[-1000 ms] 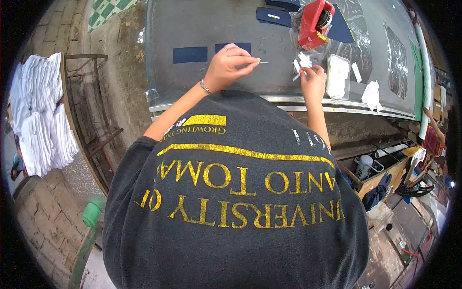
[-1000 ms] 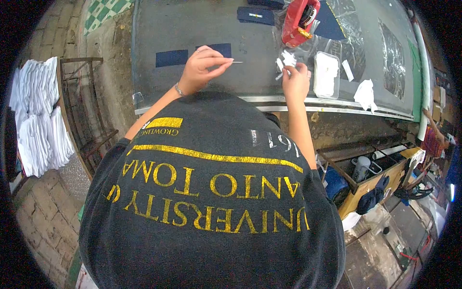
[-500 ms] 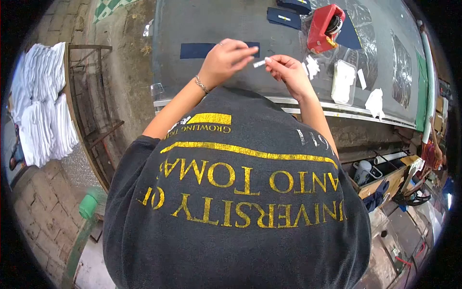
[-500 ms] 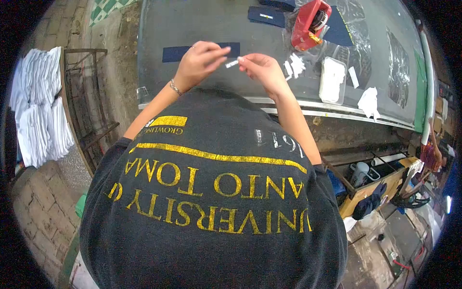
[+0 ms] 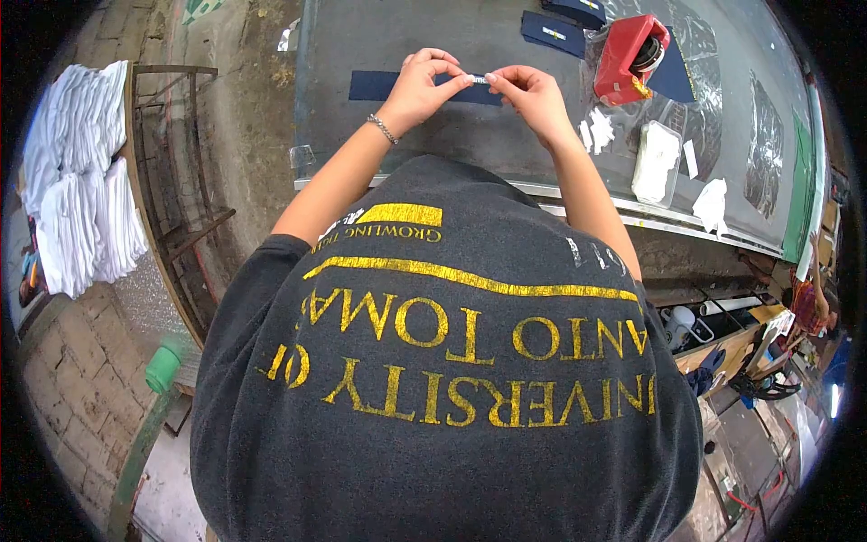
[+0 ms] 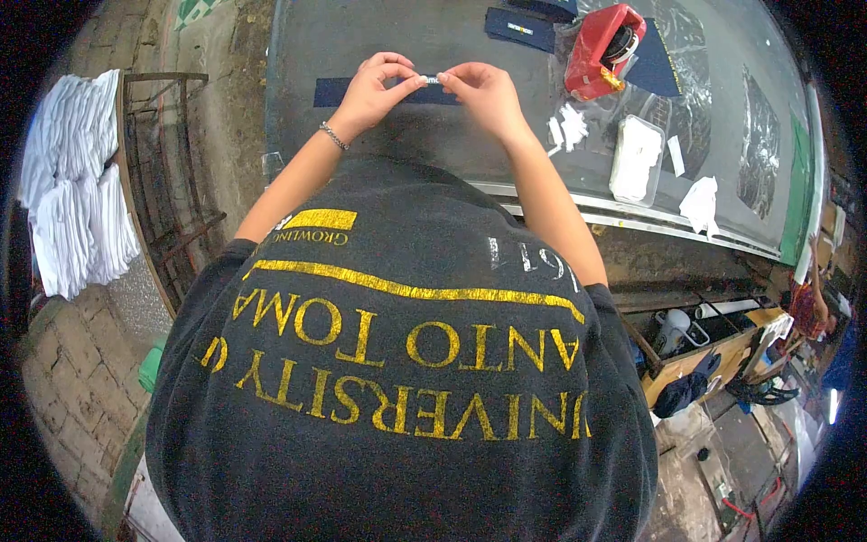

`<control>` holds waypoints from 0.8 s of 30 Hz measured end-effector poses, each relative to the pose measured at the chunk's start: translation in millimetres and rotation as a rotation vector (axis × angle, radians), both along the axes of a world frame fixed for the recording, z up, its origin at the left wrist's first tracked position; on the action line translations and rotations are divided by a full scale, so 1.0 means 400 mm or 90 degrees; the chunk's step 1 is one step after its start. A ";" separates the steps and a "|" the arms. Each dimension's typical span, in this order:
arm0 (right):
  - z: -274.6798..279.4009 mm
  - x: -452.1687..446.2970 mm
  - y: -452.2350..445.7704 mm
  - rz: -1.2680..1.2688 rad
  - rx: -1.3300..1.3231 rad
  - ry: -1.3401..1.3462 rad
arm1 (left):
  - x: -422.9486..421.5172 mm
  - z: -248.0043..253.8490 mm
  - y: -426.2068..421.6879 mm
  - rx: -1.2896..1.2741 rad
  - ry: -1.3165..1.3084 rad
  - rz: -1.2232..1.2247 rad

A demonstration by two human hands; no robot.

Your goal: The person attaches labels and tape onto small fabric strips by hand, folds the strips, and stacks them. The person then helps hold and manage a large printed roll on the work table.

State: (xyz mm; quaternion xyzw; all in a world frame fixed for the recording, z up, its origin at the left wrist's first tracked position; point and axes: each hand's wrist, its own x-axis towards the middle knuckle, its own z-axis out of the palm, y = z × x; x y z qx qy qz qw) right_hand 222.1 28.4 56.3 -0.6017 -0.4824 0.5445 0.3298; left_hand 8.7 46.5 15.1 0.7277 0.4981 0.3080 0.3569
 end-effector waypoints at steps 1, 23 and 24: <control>-0.017 0.005 0.011 0.047 0.021 -0.030 | 0.000 -0.003 0.005 0.007 0.012 -0.005; -0.171 0.006 0.028 0.090 0.034 -0.320 | -0.002 -0.039 -0.068 0.178 0.157 -0.075; -0.175 0.005 0.026 0.090 0.033 -0.320 | -0.003 -0.039 -0.068 0.178 0.157 -0.076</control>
